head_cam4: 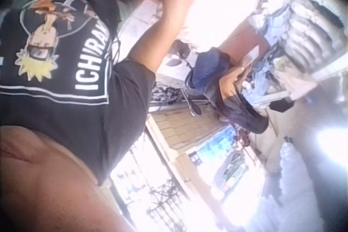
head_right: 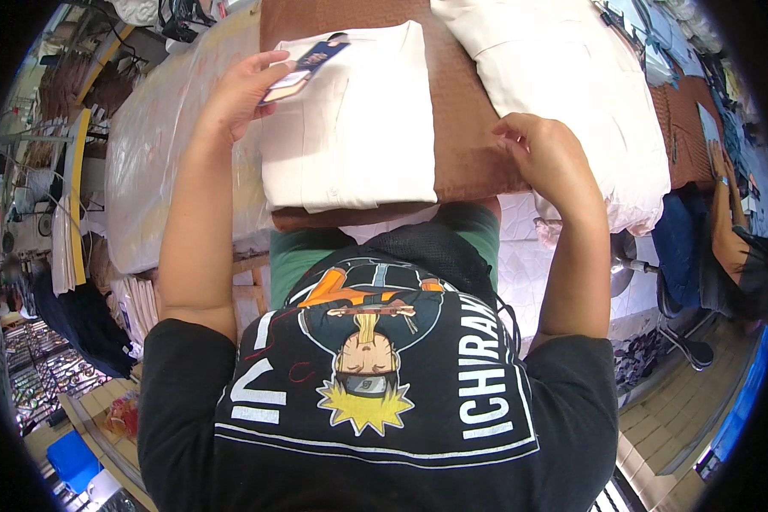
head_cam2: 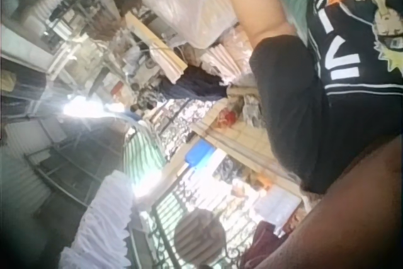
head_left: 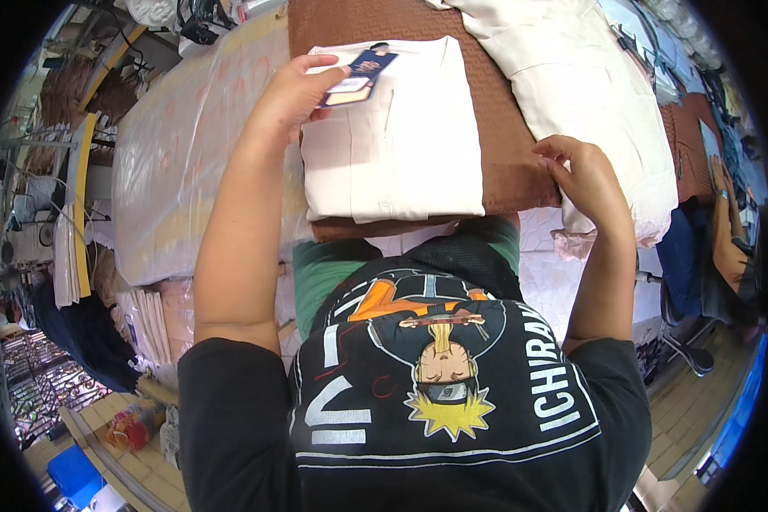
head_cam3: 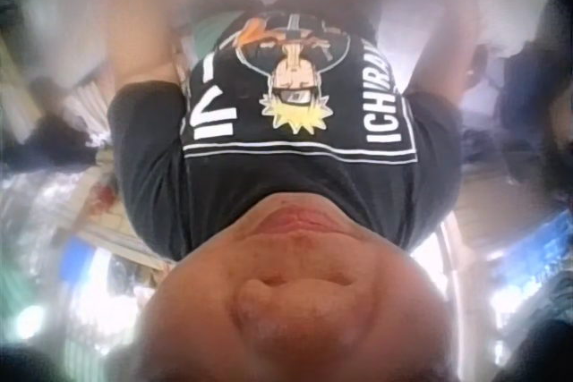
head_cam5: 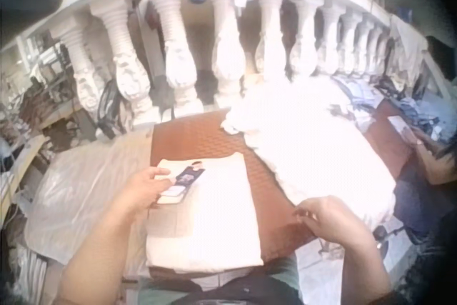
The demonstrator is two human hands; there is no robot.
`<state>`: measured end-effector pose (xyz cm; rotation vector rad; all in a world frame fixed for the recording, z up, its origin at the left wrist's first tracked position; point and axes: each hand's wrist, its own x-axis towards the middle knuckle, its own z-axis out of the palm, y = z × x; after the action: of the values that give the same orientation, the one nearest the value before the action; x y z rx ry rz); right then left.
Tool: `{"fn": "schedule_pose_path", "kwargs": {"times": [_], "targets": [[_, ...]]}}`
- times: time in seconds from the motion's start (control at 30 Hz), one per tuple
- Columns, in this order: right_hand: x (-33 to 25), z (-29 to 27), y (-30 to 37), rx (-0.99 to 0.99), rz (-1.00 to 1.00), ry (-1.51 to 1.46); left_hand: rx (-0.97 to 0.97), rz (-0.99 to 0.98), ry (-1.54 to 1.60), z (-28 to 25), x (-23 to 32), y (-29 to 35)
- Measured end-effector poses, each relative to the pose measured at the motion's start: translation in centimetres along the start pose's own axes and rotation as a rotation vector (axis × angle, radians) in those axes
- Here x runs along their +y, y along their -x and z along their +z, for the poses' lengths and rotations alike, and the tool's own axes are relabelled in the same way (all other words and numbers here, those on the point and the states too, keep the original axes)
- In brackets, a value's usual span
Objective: The person places a folded shirt into a plastic bag, seals the bag with tape, and then unfolds another shirt to check its tag.
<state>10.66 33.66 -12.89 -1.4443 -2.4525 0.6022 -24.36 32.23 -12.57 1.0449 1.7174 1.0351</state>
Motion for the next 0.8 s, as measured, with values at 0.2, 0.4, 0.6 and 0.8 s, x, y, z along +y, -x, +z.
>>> {"fn": "schedule_pose_path", "kwargs": {"times": [0.2, 0.4, 0.6, 0.8], "targets": [[-1.2, 0.5, -0.4, 0.0, -0.043, -0.021, 0.088, 0.165, -0.551, 0.3, -2.7, 3.6], [-2.3, 2.5, 0.8, -0.083, 0.178, -0.325, -0.337, -0.274, -0.083, -0.8, -4.9, 12.8], [-2.9, 3.9, -4.8, 0.148, -0.24, -0.264, -0.387, -0.53, 0.835, 3.7, -7.0, 16.6], [-2.4, 7.9, -18.6, 0.188, -0.377, -0.061, -0.348, -0.632, 1.046, 5.2, -5.4, 15.1]]}}
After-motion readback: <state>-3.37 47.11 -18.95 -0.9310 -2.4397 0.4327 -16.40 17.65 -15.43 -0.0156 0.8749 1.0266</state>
